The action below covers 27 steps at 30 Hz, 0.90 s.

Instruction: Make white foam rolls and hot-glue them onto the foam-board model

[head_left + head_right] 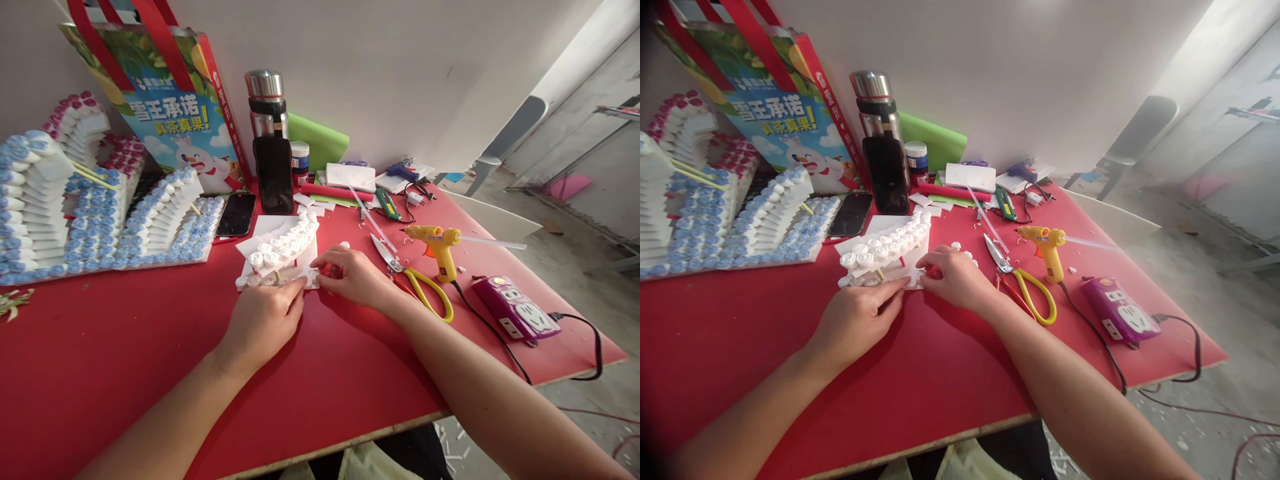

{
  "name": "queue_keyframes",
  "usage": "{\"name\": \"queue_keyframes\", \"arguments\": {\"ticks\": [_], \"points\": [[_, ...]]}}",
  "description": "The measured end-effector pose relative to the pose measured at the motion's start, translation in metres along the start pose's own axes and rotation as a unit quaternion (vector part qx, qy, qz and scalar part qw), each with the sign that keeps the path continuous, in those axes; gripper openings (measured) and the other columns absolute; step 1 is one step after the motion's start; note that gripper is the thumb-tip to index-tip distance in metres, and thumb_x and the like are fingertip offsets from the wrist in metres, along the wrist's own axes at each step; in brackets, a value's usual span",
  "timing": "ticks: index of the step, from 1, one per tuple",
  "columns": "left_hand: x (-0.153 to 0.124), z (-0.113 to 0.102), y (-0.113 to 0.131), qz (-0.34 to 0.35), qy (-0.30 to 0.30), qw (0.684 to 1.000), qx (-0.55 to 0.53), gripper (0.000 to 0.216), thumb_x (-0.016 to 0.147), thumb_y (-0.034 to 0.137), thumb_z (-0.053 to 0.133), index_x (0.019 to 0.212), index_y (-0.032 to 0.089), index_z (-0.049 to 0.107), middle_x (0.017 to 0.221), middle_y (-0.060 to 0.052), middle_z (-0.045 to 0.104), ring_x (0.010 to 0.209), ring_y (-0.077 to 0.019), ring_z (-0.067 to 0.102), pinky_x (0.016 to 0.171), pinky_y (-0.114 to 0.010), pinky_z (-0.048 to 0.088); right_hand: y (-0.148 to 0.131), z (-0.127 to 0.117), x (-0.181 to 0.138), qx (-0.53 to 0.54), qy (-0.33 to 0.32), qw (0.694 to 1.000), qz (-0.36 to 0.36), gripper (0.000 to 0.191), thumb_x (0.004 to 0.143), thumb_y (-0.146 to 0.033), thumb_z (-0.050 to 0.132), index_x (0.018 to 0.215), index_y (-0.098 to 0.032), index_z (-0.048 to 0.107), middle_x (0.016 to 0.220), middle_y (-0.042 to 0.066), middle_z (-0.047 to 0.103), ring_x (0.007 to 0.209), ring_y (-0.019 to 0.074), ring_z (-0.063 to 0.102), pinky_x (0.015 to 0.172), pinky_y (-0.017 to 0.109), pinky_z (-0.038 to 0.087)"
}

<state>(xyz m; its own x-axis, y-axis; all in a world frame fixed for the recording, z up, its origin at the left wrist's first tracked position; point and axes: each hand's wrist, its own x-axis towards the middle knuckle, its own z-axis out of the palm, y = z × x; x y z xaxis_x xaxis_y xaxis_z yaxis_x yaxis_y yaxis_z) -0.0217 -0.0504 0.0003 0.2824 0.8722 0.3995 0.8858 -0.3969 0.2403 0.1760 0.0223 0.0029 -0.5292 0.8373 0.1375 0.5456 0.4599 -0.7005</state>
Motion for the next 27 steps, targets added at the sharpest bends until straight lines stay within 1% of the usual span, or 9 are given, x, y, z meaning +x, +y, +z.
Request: {"name": "queue_keyframes", "arguments": {"ticks": [6,12,17,20,22,23,27], "points": [[-0.0008,0.0009,-0.0006,-0.014,-0.007,1.000,-0.003,0.029,0.093,0.024,0.052,0.108,0.020,0.077,0.070,-0.007,0.076,0.059,-0.0196,0.070,0.053,-0.026,0.047,0.0013,0.0017,-0.0002,-0.009,0.000,1.000,-0.015,0.015,0.083,-0.019,0.065,0.096,-0.021,0.072,0.094,0.003,0.064,0.077,0.0137,0.056,0.070,0.027,0.044],[-0.0018,0.0024,-0.0017,-0.015,-0.009,1.000,-0.003,0.030,0.093,0.023,0.052,0.110,0.020,0.076,0.073,-0.007,0.077,0.061,-0.0205,0.071,0.054,-0.027,0.047,-0.0024,0.0014,-0.0005,-0.021,-0.005,1.000,-0.007,0.014,0.082,-0.018,0.066,0.095,-0.021,0.072,0.092,0.003,0.065,0.075,0.0131,0.055,0.067,0.026,0.042],[0.0001,0.0013,-0.0006,-0.009,0.000,1.000,-0.008,0.029,0.093,0.023,0.051,0.108,0.019,0.076,0.071,-0.007,0.076,0.058,-0.0195,0.070,0.054,-0.026,0.048,-0.0025,0.0014,0.0000,-0.031,-0.003,0.999,-0.008,0.015,0.082,-0.020,0.066,0.096,-0.021,0.072,0.092,0.002,0.065,0.074,0.0125,0.055,0.068,0.026,0.042],[0.0007,0.0000,0.0001,-0.004,0.014,1.000,-0.008,0.029,0.094,0.023,0.050,0.108,0.019,0.076,0.071,-0.007,0.076,0.058,-0.0191,0.070,0.055,-0.026,0.049,0.0005,0.0018,0.0003,-0.020,-0.004,1.000,-0.009,0.023,0.081,-0.020,0.067,0.104,-0.021,0.070,0.094,0.003,0.065,0.076,0.0132,0.056,0.070,0.026,0.043],[0.0008,-0.0010,0.0006,-0.002,0.016,1.000,-0.005,0.029,0.094,0.022,0.050,0.107,0.019,0.076,0.070,-0.007,0.075,0.057,-0.0190,0.069,0.055,-0.026,0.048,0.0019,0.0017,0.0001,-0.008,-0.005,1.000,-0.007,0.030,0.081,-0.021,0.068,0.110,-0.020,0.067,0.097,0.004,0.066,0.078,0.0135,0.056,0.071,0.026,0.044],[0.0009,-0.0014,0.0009,0.001,0.014,1.000,-0.006,0.029,0.093,0.021,0.050,0.106,0.020,0.076,0.069,-0.006,0.075,0.057,-0.0187,0.069,0.055,-0.026,0.048,0.0021,0.0016,0.0000,-0.005,-0.006,1.000,-0.006,0.030,0.081,-0.021,0.068,0.111,-0.020,0.067,0.098,0.004,0.065,0.078,0.0134,0.056,0.071,0.026,0.044],[0.0010,-0.0020,0.0011,0.009,0.004,1.000,-0.012,0.028,0.094,0.023,0.051,0.102,0.022,0.077,0.071,-0.006,0.076,0.058,-0.0181,0.069,0.053,-0.025,0.046,0.0002,0.0008,-0.0003,-0.016,-0.017,1.000,-0.009,0.016,0.082,-0.019,0.066,0.098,-0.020,0.070,0.094,0.003,0.064,0.076,0.0126,0.055,0.069,0.026,0.042]]}}
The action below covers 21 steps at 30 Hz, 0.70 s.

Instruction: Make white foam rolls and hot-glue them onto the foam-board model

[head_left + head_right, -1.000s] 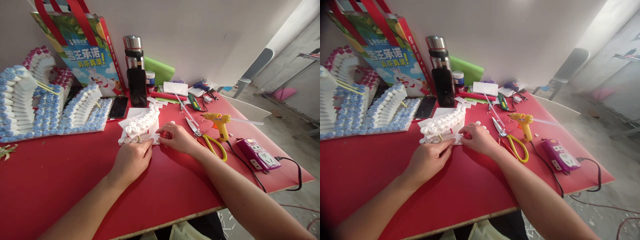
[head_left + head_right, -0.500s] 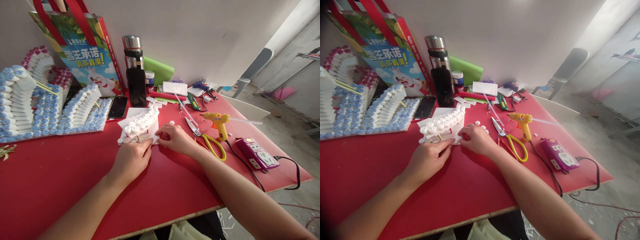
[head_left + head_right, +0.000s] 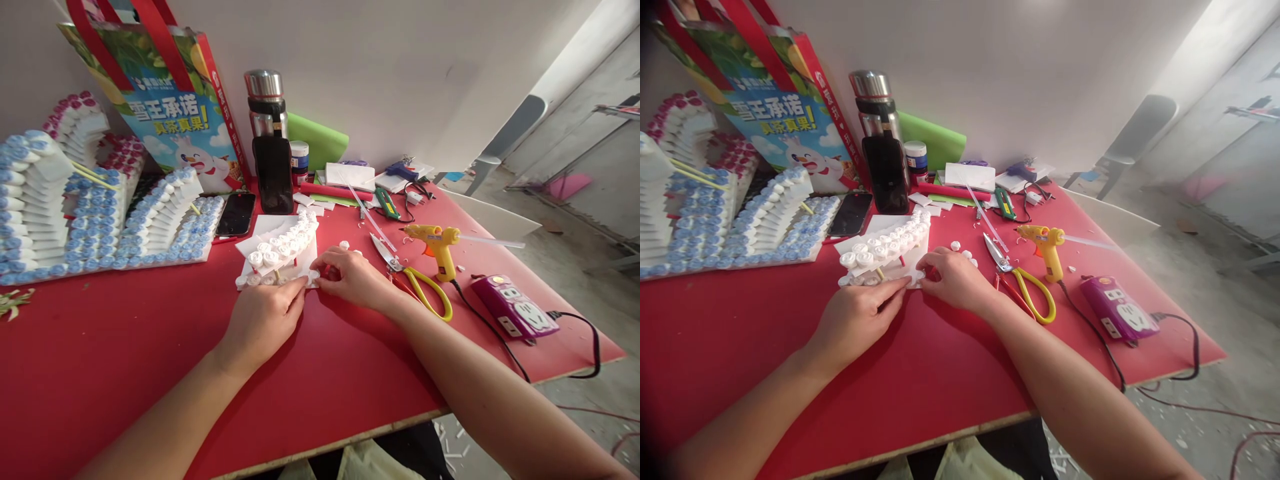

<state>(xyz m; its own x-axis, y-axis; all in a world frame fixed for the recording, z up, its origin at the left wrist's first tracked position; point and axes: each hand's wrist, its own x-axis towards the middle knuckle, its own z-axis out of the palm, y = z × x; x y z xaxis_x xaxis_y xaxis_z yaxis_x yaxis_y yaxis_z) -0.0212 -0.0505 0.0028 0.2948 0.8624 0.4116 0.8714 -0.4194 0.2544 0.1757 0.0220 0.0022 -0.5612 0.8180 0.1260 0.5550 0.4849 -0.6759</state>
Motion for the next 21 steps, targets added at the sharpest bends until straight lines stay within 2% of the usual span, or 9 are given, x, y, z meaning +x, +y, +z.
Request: {"name": "queue_keyframes", "arguments": {"ticks": [6,21], "points": [[-0.0011,0.0042,-0.0032,-0.010,0.002,1.000,0.003,0.027,0.095,0.024,0.053,0.104,0.023,0.078,0.076,-0.007,0.077,0.064,-0.0191,0.071,0.055,-0.025,0.046,-0.0016,0.0000,0.0006,-0.007,-0.002,1.000,-0.004,0.013,0.082,-0.019,0.066,0.094,-0.020,0.069,0.092,0.003,0.064,0.074,0.0124,0.053,0.066,0.025,0.039],[-0.0013,0.0064,-0.0043,-0.032,-0.001,0.999,-0.019,0.025,0.094,0.023,0.056,0.106,0.021,0.078,0.079,-0.005,0.079,0.063,-0.0189,0.073,0.055,-0.026,0.047,-0.0041,-0.0028,0.0003,-0.017,-0.010,1.000,0.006,0.012,0.081,-0.020,0.068,0.092,-0.019,0.070,0.091,0.003,0.064,0.074,0.0123,0.053,0.064,0.024,0.037]]}}
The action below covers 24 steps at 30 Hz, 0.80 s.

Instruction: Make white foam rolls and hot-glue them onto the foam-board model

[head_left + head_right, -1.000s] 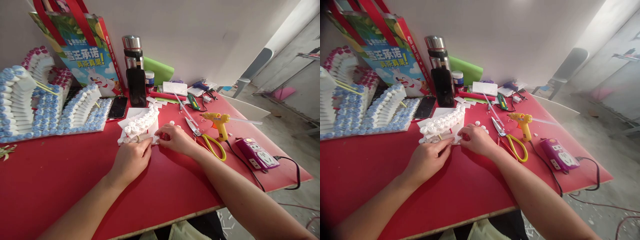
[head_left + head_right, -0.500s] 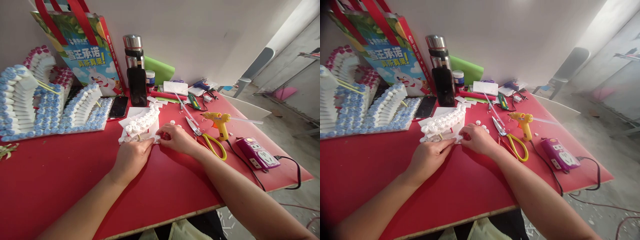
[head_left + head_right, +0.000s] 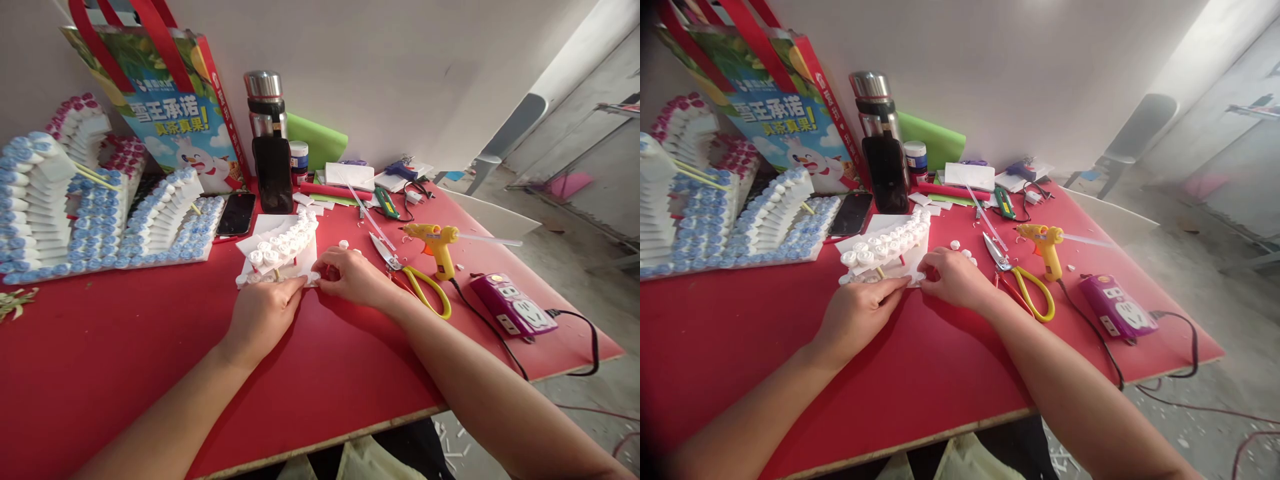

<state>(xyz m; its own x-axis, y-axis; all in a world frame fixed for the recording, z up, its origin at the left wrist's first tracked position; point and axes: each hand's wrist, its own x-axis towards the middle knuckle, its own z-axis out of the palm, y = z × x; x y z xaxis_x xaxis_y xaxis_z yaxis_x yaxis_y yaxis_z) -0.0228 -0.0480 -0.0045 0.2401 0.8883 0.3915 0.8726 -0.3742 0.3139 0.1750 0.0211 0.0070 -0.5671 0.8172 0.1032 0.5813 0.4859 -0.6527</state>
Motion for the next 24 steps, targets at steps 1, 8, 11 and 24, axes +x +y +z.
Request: {"name": "queue_keyframes", "arguments": {"ticks": [1,8,11,24], "points": [[0.000,0.000,0.000,-0.001,0.000,1.000,-0.003,0.025,0.094,0.023,0.056,0.106,0.021,0.078,0.079,-0.005,0.079,0.063,-0.0188,0.073,0.055,-0.026,0.048,0.000,0.000,0.000,-0.001,-0.001,1.000,0.002,0.011,0.080,-0.020,0.069,0.092,-0.018,0.070,0.091,0.003,0.064,0.074,0.0125,0.053,0.064,0.024,0.037],[0.000,-0.001,0.001,0.000,-0.002,1.000,-0.004,0.026,0.094,0.022,0.056,0.105,0.020,0.078,0.079,-0.006,0.079,0.064,-0.0188,0.073,0.056,-0.026,0.049,0.000,-0.001,0.000,-0.002,-0.001,1.000,-0.003,0.010,0.079,-0.020,0.070,0.089,-0.018,0.069,0.088,0.002,0.064,0.073,0.0121,0.053,0.063,0.024,0.037],[0.000,0.000,0.000,0.000,-0.003,1.000,-0.003,0.026,0.094,0.022,0.055,0.105,0.020,0.078,0.078,-0.006,0.078,0.063,-0.0188,0.072,0.056,-0.026,0.049,-0.002,0.000,-0.001,-0.007,-0.003,1.000,0.000,0.010,0.079,-0.021,0.071,0.088,-0.017,0.068,0.088,0.002,0.063,0.073,0.0121,0.053,0.063,0.024,0.036],[0.001,-0.002,0.000,-0.003,0.026,1.000,0.000,0.027,0.095,0.026,0.053,0.105,0.021,0.077,0.076,-0.007,0.078,0.065,-0.0195,0.072,0.063,-0.027,0.053,0.014,-0.025,-0.001,0.091,0.013,0.994,0.052,0.022,0.083,-0.023,0.063,0.103,-0.021,0.072,0.090,0.000,0.070,0.065,0.0102,0.056,0.060,0.023,0.043]]}}
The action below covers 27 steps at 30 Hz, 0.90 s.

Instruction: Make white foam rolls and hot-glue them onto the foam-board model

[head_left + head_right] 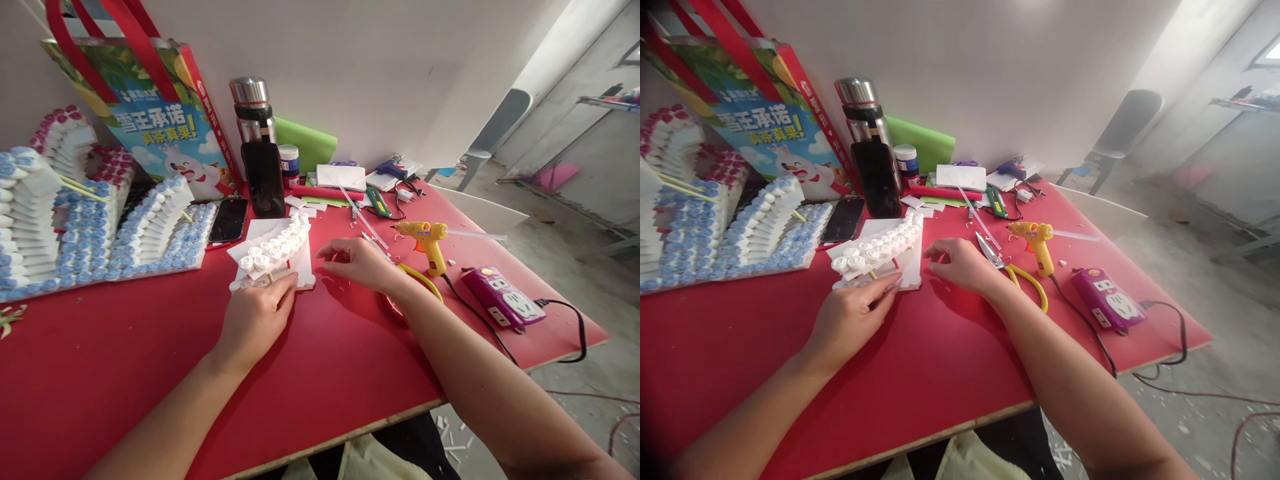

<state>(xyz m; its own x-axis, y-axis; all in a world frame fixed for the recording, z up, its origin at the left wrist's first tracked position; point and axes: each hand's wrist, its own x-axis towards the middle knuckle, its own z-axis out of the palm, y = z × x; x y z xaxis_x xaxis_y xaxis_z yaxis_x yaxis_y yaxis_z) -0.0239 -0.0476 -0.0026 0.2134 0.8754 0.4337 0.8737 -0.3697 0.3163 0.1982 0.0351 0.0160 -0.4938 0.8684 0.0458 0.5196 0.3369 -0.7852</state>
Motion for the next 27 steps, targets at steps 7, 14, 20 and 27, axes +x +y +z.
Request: {"name": "queue_keyframes", "arguments": {"ticks": [7,14,20,27], "points": [[0.000,0.001,-0.001,0.004,0.001,1.000,0.000,0.026,0.094,0.028,0.053,0.103,0.024,0.078,0.075,-0.006,0.077,0.067,-0.0197,0.071,0.065,-0.027,0.053,-0.006,0.005,-0.002,0.000,-0.027,0.999,-0.030,0.021,0.081,-0.015,0.065,0.099,-0.020,0.074,0.092,0.002,0.071,0.075,0.0127,0.061,0.068,0.025,0.047],[-0.001,0.002,-0.001,-0.001,-0.015,1.000,-0.004,0.028,0.094,0.029,0.051,0.104,0.024,0.078,0.075,-0.006,0.077,0.065,-0.0189,0.069,0.063,-0.026,0.051,-0.010,0.009,-0.003,-0.040,-0.037,0.998,-0.042,0.021,0.082,-0.016,0.067,0.101,-0.018,0.075,0.091,0.004,0.070,0.079,0.0141,0.061,0.072,0.026,0.046],[0.001,0.002,-0.002,-0.002,-0.016,1.000,-0.004,0.028,0.094,0.028,0.052,0.102,0.024,0.078,0.073,-0.006,0.076,0.063,-0.0188,0.069,0.061,-0.026,0.050,-0.009,0.012,-0.002,-0.051,-0.036,0.997,-0.035,0.020,0.080,-0.018,0.070,0.100,-0.018,0.074,0.089,0.003,0.070,0.077,0.0141,0.060,0.069,0.026,0.045],[-0.009,-0.004,0.028,0.155,0.012,0.988,0.004,0.023,0.095,0.018,0.052,0.106,0.014,0.072,0.069,-0.006,0.074,0.057,-0.0163,0.068,0.061,-0.026,0.051,-0.001,0.016,-0.001,-0.059,-0.040,0.996,-0.047,0.021,0.080,-0.026,0.072,0.099,-0.018,0.071,0.088,0.003,0.069,0.073,0.0136,0.059,0.066,0.026,0.045]]}}
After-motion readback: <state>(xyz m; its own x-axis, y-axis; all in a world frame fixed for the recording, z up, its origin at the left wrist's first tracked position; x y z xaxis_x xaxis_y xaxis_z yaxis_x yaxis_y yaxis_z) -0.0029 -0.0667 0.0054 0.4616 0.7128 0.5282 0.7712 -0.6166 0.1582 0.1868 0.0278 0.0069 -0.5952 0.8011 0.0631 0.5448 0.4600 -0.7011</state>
